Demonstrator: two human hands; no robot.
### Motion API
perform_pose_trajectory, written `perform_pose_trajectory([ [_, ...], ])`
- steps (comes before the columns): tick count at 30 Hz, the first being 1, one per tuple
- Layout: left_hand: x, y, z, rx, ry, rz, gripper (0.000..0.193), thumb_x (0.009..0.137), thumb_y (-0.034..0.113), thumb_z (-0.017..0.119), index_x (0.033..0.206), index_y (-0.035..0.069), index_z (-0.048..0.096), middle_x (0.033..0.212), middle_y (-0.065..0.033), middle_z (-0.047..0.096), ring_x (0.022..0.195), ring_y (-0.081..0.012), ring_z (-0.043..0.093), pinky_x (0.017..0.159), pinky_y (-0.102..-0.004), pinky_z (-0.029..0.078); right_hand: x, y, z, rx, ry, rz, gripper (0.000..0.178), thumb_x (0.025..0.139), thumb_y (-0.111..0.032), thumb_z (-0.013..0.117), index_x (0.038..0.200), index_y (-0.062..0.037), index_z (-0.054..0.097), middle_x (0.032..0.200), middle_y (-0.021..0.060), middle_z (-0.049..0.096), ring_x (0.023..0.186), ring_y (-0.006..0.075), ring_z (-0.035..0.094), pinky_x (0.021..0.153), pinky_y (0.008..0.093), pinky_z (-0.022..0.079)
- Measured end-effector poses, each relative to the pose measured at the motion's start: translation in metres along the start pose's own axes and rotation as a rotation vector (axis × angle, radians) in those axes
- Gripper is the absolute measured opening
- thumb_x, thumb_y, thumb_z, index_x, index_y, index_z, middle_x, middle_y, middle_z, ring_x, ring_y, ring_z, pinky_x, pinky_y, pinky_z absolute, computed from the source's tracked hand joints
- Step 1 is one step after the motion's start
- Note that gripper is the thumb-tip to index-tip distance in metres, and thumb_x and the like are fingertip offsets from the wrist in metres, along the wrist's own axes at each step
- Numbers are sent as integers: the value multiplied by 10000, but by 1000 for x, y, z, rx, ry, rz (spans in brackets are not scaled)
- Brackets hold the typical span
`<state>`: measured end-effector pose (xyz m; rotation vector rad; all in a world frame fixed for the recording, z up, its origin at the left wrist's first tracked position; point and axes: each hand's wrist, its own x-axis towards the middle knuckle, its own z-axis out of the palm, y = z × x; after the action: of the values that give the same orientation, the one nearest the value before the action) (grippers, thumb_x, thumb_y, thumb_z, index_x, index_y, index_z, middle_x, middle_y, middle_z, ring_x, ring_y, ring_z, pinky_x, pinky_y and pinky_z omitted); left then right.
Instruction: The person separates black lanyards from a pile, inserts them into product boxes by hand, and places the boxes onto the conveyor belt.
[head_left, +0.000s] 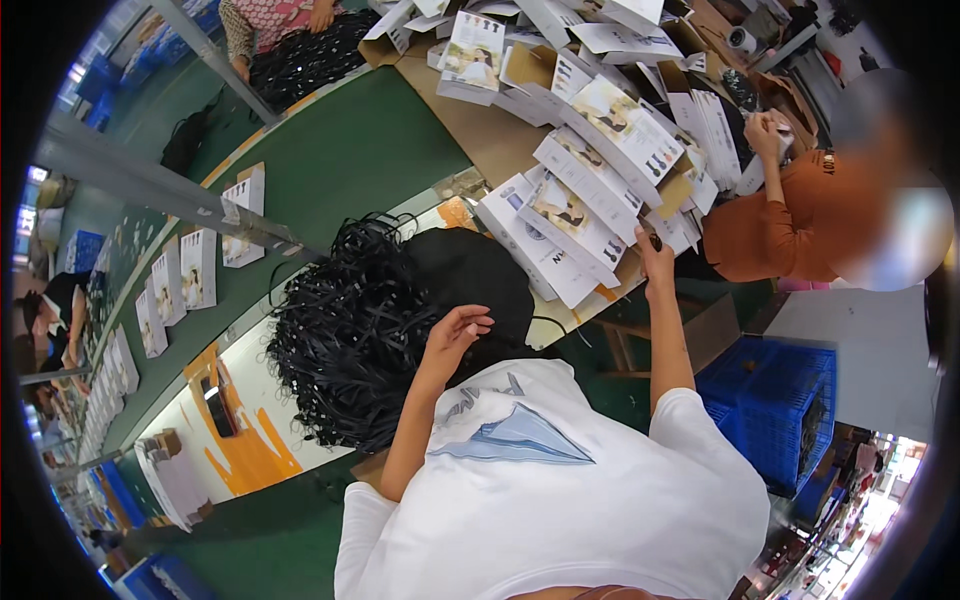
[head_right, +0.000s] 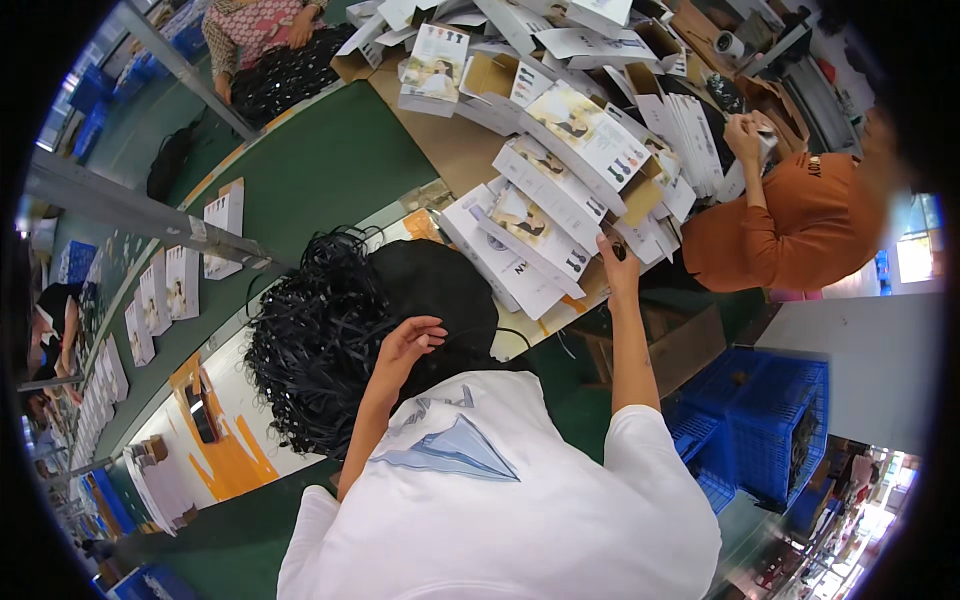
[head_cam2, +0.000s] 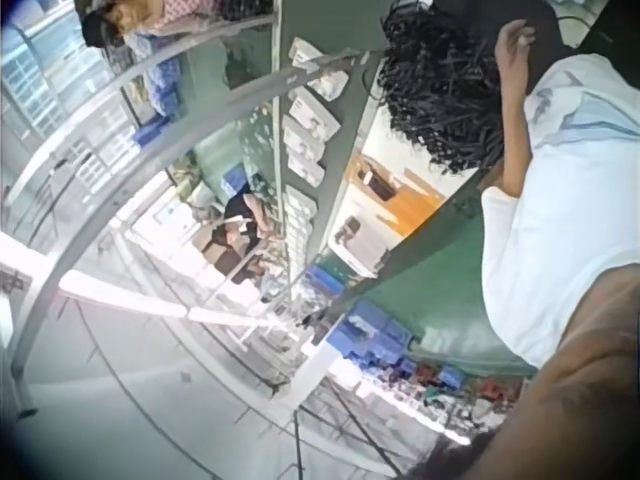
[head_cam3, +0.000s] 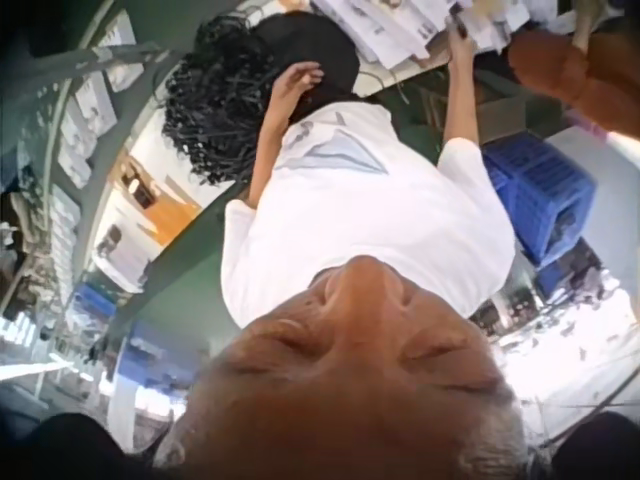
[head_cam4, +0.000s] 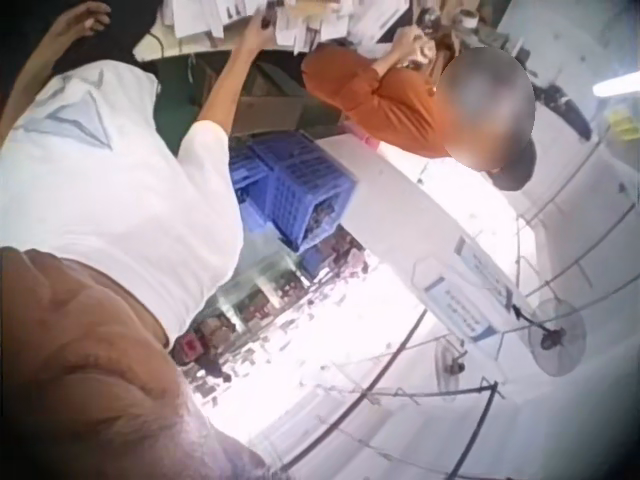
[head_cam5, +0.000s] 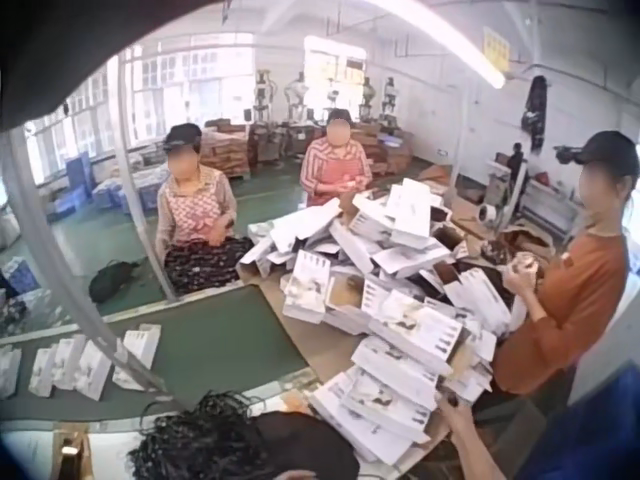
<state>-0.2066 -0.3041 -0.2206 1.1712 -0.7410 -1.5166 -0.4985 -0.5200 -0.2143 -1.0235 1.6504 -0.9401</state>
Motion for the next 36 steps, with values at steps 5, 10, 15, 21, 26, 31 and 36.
perform_pose_trajectory([
  [5,-8,11,-13,-24,162,42,288,876,141,507,1136,18,513,1032,-73,592,943,-143,566,818,-244,418,13,-5,-6,-451,-85,-171,361,768,-355,660,780,4,622,658,58,585,582,131,537,536,273,401],
  [10,-24,14,-33,-28,293,77,284,878,167,511,1124,26,524,1020,-69,601,944,-142,569,827,-250,423,52,-1,-3,-741,77,-269,500,750,-430,655,819,64,629,681,130,636,654,279,612,636,360,465],
  [15,-35,15,-37,-100,365,115,273,889,156,494,1128,25,519,1029,-73,600,943,-148,571,826,-257,435,36,-21,16,-236,-228,-72,282,759,-293,697,735,-43,569,580,-16,507,456,102,464,420,255,351],
  [21,-44,13,-36,-535,223,113,438,935,304,396,1284,48,329,1252,-209,468,1071,-284,546,800,-335,514,-81,-36,44,97,-374,-225,160,758,-176,704,789,-69,590,645,-38,521,500,46,433,432,205,327],
  [26,-72,16,-40,-730,158,296,771,849,636,289,1364,62,257,1351,-180,367,1190,-324,436,947,-449,403,-137,-50,48,-495,-843,-494,128,723,-126,713,777,-42,633,598,22,559,527,68,491,472,233,378],
  [31,-115,33,-47,-593,91,291,946,729,568,615,1373,44,159,1329,-189,385,1118,-272,496,923,-371,420,-154,-82,57,-751,-983,-1204,180,623,-53,671,794,-85,628,670,70,607,578,254,587,501,326,446],
  [36,-143,15,-40,-310,227,51,803,654,184,734,1314,24,304,1189,-114,491,1045,-177,518,899,-277,407,-163,-114,66,-1035,-1167,-1386,134,703,-176,631,802,-106,575,657,47,589,601,276,589,483,371,431],
])
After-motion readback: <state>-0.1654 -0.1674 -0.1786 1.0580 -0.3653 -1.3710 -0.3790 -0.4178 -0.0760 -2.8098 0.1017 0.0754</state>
